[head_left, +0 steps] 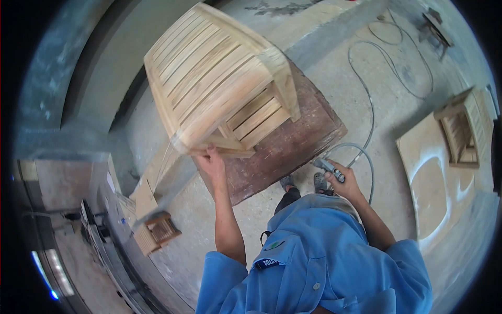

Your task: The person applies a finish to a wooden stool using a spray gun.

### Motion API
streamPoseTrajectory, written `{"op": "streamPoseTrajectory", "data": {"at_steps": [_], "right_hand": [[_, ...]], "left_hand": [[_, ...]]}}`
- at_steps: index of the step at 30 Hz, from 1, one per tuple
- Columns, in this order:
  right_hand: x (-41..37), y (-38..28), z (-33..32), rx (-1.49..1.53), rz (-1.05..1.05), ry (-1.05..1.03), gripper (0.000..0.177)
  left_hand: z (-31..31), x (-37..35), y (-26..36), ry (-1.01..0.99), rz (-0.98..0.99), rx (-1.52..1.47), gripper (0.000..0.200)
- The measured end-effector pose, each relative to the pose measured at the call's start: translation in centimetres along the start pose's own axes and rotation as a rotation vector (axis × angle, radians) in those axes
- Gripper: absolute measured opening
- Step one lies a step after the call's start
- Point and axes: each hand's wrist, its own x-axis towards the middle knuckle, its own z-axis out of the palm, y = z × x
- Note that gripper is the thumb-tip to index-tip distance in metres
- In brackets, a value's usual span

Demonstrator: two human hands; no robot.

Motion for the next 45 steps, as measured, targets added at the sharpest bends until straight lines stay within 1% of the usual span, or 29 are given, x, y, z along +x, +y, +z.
{"op": "streamPoseTrajectory", "data": {"at_steps": [1, 2, 3, 5, 6, 8, 10, 11, 12, 13, 14, 16, 17, 20, 22, 24, 25, 28, 29, 32, 33, 35, 36, 38, 39, 41, 45], "right_hand": [[-0.1, 0.2, -0.1, 0.017, 0.005, 0.031, 0.043], [-0.1, 0.5, 0.0, 0.021, -0.029, 0.117, 0.048], [0.0, 0.3, 0.0, 0.028, -0.045, 0.18, 0.051], [0.2, -0.2, 0.1, 0.037, -0.079, 0.305, 0.059], [0.8, -0.7, 0.3, 0.037, -0.121, 0.344, 0.059], [1.4, -2.3, 0.7, 0.084, -0.163, 0.397, 0.058], [2.1, -3.9, 1.2, 0.133, -0.25, 0.44, 0.055], [2.5, -4.6, 1.6, 0.159, -0.315, 0.459, 0.054], [3.1, -5.2, 2.1, 0.174, -0.385, 0.502, 0.053], [3.5, -5.8, 2.3, 0.194, -0.39, 0.524, 0.053], [3.8, -6.3, 2.5, 0.209, -0.425, 0.523, 0.053], [4.7, -7.3, 2.9, 0.235, -0.462, 0.531, 0.053], [5.3, -7.9, 3.1, 0.225, -0.498, 0.544, 0.052], [6.4, -8.3, 5.1, 0.22, -0.557, 0.581, 0.05], [7.0, -8.5, 6.4, 0.23, -0.571, 0.595, 0.049], [7.2, -9.1, 7.5, 0.214, -0.609, 0.524, 0.05], [7.1, -9.2, 8.2, 0.226, -0.606, 0.522, 0.05], [6.6, -9.8, 10.2, 0.288, -0.69, 0.298, 0.051], [6.5, -10.4, 10.5, 0.292, -0.69, 0.294, 0.051], [6.8, -12.1, 11.2, 0.29, -0.639, 0.119, 0.055], [7.1, -12.0, 11.7, 0.286, -0.635, 0.115, 0.055], [8.2, -11.6, 12.5, 0.252, -0.637, 0.163, 0.055], [8.4, -11.6, 12.1, 0.244, -0.637, 0.163, 0.055], [9.0, -11.7, 10.4, 0.213, -0.588, 0.304, 0.052], [9.5, -11.7, 9.5, 0.207, -0.592, 0.302, 0.052], [10.0, -11.5, 8.1, 0.193, -0.662, 0.577, 0.049], [11.4, -12.6, 7.1, 0.178, -0.663, 0.661, 0.048]], "left_hand": [[-0.2, -0.3, 0.8, 0.023, 0.007, 0.08, 0.05], [-0.4, 0.1, 1.5, 0.042, 0.027, 0.164, 0.047], [-0.4, 1.1, 1.8, 0.002, 0.058, 0.177, 0.047], [-0.1, 3.8, 2.5, 0.19, 0.332, 0.148, 0.045], [-1.5, 6.7, 2.9, 0.155, 0.287, 0.169, 0.048], [-0.7, 9.5, 10.8, 0.103, 0.158, 0.057, 0.052], [-2.5, 15.8, 12.6, 0.044, 0.072, 0.085, 0.065], [-2.8, 17.9, 14.2, 0.026, 0.099, 0.096, 0.065], [-3.0, 19.6, 15.9, 0.011, 0.012, 0.127, 0.074], [-3.1, 21.2, 17.4, 0.0, -0.077, 0.157, 0.084], [-3.1, 22.8, 18.5, -0.012, -0.052, 0.164, 0.084], [-3.2, 25.6, 20.3, -0.027, -0.159, 0.273, 0.1], [-3.4, 27.1, 20.9, -0.033, -0.145, 0.281, 0.1], [-4.1, 30.7, 21.1, -0.072, -0.161, 0.291, 0.103], [-4.3, 32.3, 21.6, -0.091, -0.22, 0.322, 0.104], [-4.4, 33.4, 21.9, -0.103, -0.223, 0.335, 0.105], [-4.2, 33.6, 21.9, -0.118, -0.233, 0.337, 0.107], [-4.4, 34.6, 21.8, -0.142, -0.236, 0.37, 0.108], [-4.3, 35.1, 21.8, -0.138, -0.237, 0.374, 0.108], [-4.6, 36.6, 21.7, -0.128, -0.233, 0.373, 0.107], [-4.6, 36.6, 21.8, -0.13, -0.232, 0.384, 0.107], [-4.4, 36.9, 21.9, -0.139, -0.231, 0.389, 0.107], [-4.5, 37.1, 21.9, -0.148, -0.239, 0.391, 0.106], [-4.6, 37.4, 21.9, -0.154, -0.244, 0.382, 0.106], [-4.4, 37.6, 22.0, -0.145, -0.245, 0.386, 0.106], [-4.2, 37.9, 22.1, -0.138, -0.24, 0.387, 0.106], [-4.4, 38.6, 22.0, -0.179, -0.252, 0.396, 0.104]]}}
